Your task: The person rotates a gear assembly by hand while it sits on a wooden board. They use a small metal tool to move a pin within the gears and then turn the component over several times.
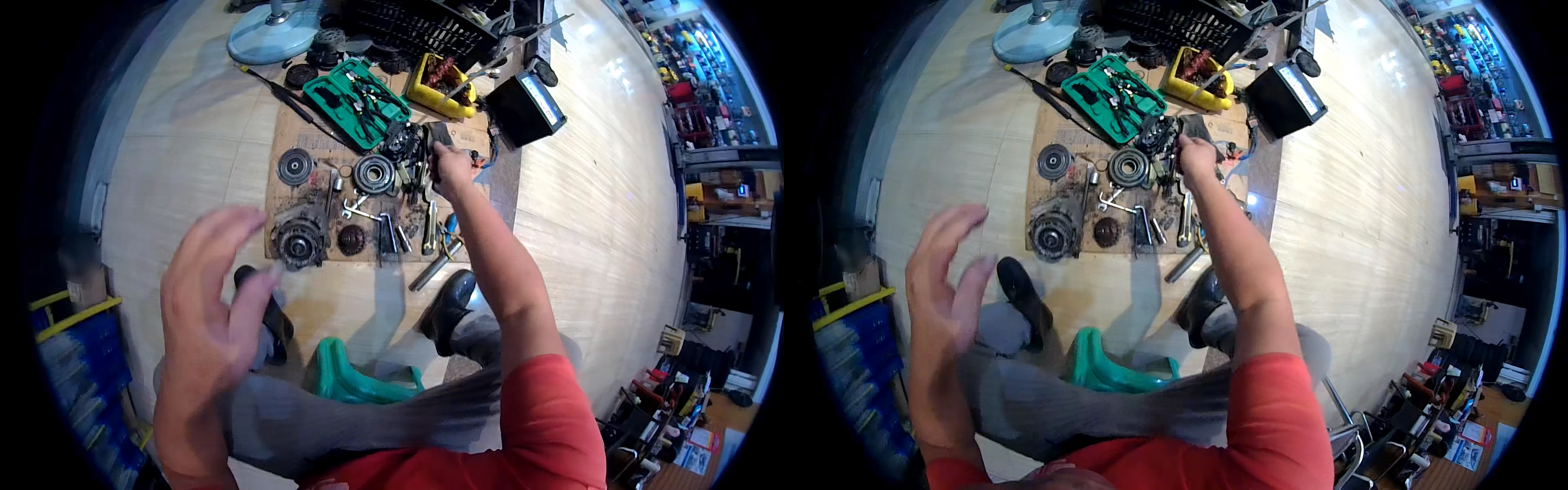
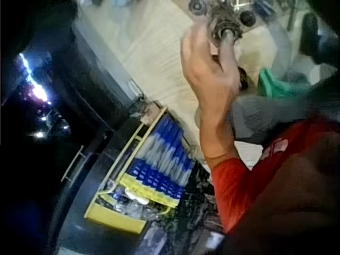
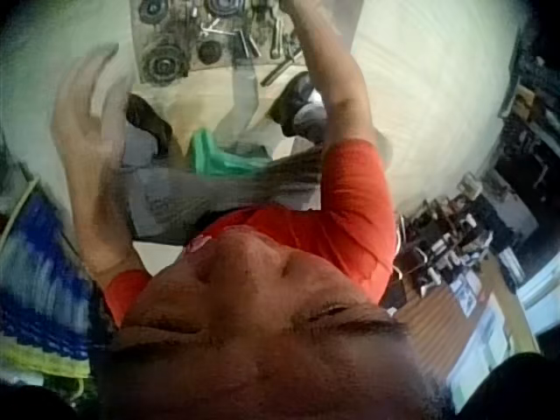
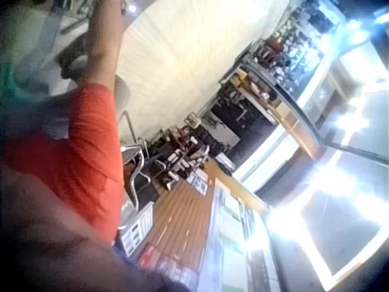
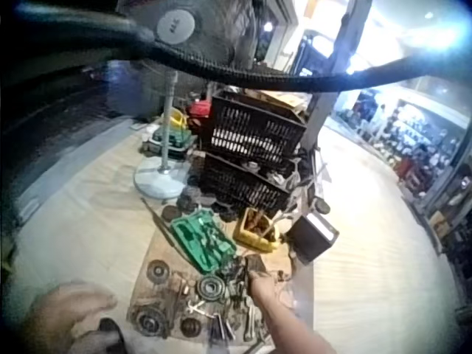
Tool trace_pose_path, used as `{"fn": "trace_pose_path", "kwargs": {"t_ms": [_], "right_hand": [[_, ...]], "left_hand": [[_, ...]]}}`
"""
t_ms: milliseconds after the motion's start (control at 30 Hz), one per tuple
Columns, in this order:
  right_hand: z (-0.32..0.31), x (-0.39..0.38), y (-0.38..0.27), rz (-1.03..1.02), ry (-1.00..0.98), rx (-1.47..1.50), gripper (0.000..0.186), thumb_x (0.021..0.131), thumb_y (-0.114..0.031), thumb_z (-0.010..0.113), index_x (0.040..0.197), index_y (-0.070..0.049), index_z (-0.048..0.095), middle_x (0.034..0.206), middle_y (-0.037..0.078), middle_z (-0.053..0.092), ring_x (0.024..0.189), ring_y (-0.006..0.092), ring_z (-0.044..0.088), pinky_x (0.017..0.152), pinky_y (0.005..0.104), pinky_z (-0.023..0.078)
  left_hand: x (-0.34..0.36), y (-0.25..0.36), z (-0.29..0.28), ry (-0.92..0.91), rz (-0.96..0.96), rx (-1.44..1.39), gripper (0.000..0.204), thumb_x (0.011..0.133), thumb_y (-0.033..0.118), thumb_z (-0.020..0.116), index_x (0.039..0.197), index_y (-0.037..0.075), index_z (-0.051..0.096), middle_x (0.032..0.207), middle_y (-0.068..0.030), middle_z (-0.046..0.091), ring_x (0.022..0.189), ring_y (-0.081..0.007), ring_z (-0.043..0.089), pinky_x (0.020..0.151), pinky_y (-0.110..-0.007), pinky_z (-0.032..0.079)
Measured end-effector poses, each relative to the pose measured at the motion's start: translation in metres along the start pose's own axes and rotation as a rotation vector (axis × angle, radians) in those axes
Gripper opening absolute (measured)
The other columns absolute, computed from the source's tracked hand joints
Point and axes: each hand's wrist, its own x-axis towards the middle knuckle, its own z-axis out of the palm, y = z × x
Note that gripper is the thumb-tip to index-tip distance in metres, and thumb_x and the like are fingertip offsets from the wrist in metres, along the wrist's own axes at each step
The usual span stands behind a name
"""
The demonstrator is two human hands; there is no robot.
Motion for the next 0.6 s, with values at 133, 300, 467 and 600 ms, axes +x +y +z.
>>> {"fn": "trace_pose_path", "kwargs": {"t_ms": [133, 300, 467, 600], "right_hand": [[0.036, 0.053, 0.007, -0.027, 0.114, 0.021, 0.023, 0.091, -0.02, 0.063, 0.085, 0.002, 0.068, 0.068, 0.009, 0.063, 0.055, 0.019, 0.058, 0.053, 0.0325, 0.045], [0.1, 0.119, -0.044, -0.262, 0.337, -0.298, 0.042, 0.087, -0.035, 0.063, 0.089, 0.006, 0.069, 0.081, 0.023, 0.069, 0.08, 0.0358, 0.068, 0.078, 0.0412, 0.051], [0.123, 0.172, -0.054, -0.318, 0.43, -0.346, 0.045, 0.087, -0.035, 0.064, 0.092, 0.01, 0.068, 0.089, 0.028, 0.069, 0.082, 0.04, 0.068, 0.076, 0.044, 0.052], [0.082, 0.127, 0.025, -0.458, 0.315, -0.653, 0.04, 0.086, -0.034, 0.065, 0.09, 0.005, 0.071, 0.083, 0.026, 0.069, 0.083, 0.039, 0.068, 0.076, 0.044, 0.051]], "left_hand": [[0.014, -0.004, -0.004, -0.129, -0.067, 0.085, 0.046, 0.067, 0.004, 0.07, 0.112, -0.004, 0.062, 0.12, -0.024, 0.059, 0.112, -0.0423, 0.057, 0.098, -0.044, 0.045], [0.02, -0.011, 0.002, -0.134, -0.211, 0.139, 0.049, 0.064, -0.004, 0.061, 0.113, -0.003, 0.06, 0.124, -0.0215, 0.059, 0.119, -0.0388, 0.057, 0.101, -0.043, 0.045], [0.026, -0.025, -0.001, -0.191, -0.179, 0.196, 0.047, 0.068, 0.003, 0.064, 0.114, -0.002, 0.059, 0.126, -0.0222, 0.058, 0.119, -0.0407, 0.055, 0.101, -0.046, 0.045], [0.032, -0.03, -0.004, -0.188, -0.109, 0.215, 0.047, 0.069, 0.007, 0.069, 0.114, -0.003, 0.06, 0.123, -0.0242, 0.058, 0.115, -0.0422, 0.055, 0.1, -0.047, 0.044]]}}
